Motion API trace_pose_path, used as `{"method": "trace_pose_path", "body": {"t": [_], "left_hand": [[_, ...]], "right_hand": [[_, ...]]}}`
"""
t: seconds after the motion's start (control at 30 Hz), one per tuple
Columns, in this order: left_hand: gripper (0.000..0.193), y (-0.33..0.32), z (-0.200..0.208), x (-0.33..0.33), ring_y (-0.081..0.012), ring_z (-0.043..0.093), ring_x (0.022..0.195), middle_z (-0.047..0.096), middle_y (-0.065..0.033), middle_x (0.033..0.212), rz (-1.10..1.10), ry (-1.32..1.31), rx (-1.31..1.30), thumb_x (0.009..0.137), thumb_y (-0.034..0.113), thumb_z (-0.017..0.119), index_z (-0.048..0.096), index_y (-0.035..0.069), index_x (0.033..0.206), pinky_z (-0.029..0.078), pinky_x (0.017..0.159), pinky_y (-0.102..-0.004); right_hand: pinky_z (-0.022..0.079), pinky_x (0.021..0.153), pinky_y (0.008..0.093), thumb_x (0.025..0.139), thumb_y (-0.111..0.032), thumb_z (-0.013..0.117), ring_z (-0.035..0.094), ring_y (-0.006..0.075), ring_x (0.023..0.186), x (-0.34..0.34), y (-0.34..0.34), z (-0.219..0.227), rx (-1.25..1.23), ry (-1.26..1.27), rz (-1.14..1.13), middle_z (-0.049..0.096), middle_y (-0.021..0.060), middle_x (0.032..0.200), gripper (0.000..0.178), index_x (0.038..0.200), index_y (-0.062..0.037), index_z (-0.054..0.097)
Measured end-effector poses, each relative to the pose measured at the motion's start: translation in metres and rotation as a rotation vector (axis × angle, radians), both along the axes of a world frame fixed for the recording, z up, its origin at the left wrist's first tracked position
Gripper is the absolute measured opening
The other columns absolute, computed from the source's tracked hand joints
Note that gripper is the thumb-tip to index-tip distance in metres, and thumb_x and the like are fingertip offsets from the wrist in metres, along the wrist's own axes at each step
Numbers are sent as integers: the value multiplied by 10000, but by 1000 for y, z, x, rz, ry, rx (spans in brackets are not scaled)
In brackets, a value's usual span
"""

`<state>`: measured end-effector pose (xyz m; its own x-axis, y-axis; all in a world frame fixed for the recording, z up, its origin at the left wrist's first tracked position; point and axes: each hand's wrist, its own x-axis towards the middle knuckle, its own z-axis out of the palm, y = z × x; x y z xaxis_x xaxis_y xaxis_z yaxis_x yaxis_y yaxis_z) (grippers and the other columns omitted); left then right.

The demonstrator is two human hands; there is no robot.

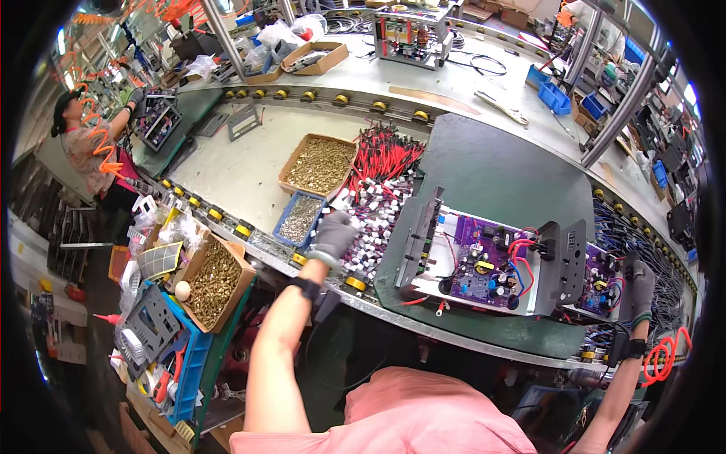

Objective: Assemble and screw internal components into electronic device housings on a production line.

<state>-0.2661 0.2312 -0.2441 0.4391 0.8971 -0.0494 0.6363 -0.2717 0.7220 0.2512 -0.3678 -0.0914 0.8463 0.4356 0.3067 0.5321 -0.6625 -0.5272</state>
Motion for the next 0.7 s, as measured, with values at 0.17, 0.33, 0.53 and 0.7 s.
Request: {"method": "trace_pose_path", "body": {"t": [0.17, 0.33, 0.53, 0.7], "left_hand": [[98, 49, 77, -14, -132, 602, 604, 654, -47, 772, 152, -1117, -692, 896, 142, 598, 631, 51, 884, 565, 606, -274], [203, 13, 222, 20, -51, 356, 582, 326, 84, 658, -168, -939, -351, 960, 319, 557, 580, 118, 956, 479, 687, -303], [459, -77, 313, 124, -65, 459, 623, 518, 21, 720, -641, -576, -390, 1007, 376, 378, 674, 31, 949, 515, 682, -270], [235, -170, 296, 204, -152, 628, 996, 672, -34, 1044, -1106, -274, -148, 962, 238, 508, 658, 92, 1070, 469, 912, -321]], "right_hand": [[416, 622, 371, 970, -245, 521, 508, 201, 645, -40, 8, 34, -88, -90, -66, 562, 122, 680, 324, 853, 38, 625], [455, 681, 457, 951, -274, 502, 619, 405, 782, -127, 106, 59, -178, -100, -39, 645, 222, 825, 304, 906, -19, 661], [514, 731, 515, 895, -222, 541, 648, 450, 799, -149, 137, 63, -305, -91, 3, 660, 255, 799, 231, 926, -13, 634], [526, 770, 485, 910, -229, 555, 678, 405, 820, -165, 148, 69, -363, -59, -46, 689, 230, 829, 207, 951, -41, 631]]}}
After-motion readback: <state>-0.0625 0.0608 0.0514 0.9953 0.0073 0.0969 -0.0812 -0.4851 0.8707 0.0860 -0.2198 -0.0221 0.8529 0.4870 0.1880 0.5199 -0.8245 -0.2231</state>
